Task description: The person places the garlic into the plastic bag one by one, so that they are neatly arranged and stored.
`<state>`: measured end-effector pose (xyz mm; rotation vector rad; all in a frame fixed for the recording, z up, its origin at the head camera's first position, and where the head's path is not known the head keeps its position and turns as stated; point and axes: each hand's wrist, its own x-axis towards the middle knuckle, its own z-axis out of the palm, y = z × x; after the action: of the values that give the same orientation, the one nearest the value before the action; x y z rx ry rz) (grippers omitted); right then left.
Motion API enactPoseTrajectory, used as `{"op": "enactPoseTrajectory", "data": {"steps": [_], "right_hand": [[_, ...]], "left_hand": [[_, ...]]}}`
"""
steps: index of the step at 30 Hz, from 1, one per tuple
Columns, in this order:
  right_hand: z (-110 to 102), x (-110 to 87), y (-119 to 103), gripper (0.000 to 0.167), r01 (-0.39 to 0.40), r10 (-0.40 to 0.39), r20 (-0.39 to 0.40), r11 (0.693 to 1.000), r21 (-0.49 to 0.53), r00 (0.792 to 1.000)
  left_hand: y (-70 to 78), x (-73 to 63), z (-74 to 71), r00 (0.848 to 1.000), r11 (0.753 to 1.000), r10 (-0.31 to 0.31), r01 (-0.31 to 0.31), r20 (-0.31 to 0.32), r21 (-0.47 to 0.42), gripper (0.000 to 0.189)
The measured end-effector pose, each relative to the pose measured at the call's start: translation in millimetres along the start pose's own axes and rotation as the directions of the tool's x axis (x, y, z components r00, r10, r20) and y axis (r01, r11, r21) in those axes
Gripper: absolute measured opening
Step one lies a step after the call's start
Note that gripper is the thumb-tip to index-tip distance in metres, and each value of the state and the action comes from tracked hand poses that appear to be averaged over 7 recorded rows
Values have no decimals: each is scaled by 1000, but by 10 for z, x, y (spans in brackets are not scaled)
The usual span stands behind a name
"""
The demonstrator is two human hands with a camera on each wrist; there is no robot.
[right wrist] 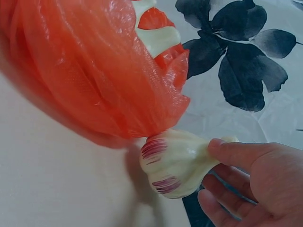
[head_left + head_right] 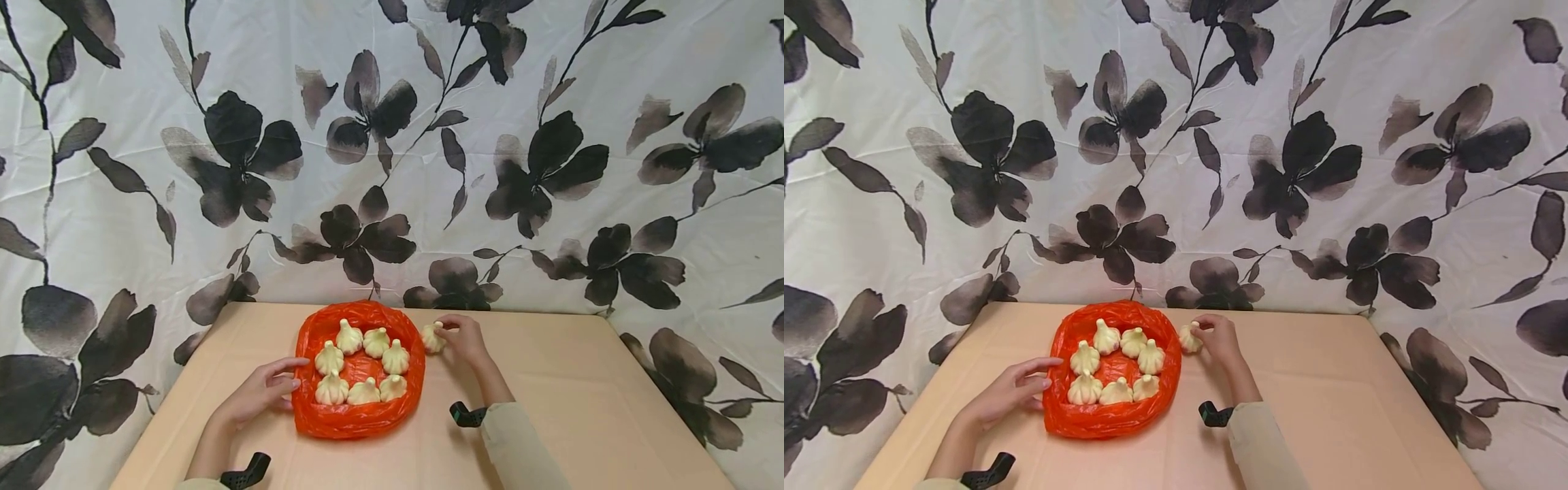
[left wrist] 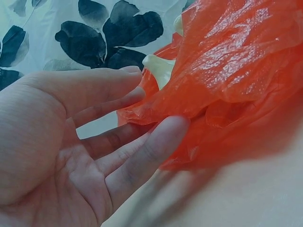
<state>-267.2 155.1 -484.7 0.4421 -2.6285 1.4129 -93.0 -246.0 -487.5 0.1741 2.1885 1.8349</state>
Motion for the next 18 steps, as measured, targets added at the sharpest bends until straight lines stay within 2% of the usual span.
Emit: {"op": "enactPoseTrajectory", "data": {"steps": [6,13,18], "right_hand": [[-66,-35,-81,16,26,-26,-10,1000,-12,1000],[-163,-104,-187,16,12,-12,-31,1000,13,999],[-246,-157,-277,16,31,-30,-29,999,19,999]], "left_hand": [[15,9,6,1000,1000,-9,9,-3,9,54],[38,14,21,1000,1000,-14,14,-3,20,54],[42,14,32,1000,999,-14,15,-7,36,54]]}}
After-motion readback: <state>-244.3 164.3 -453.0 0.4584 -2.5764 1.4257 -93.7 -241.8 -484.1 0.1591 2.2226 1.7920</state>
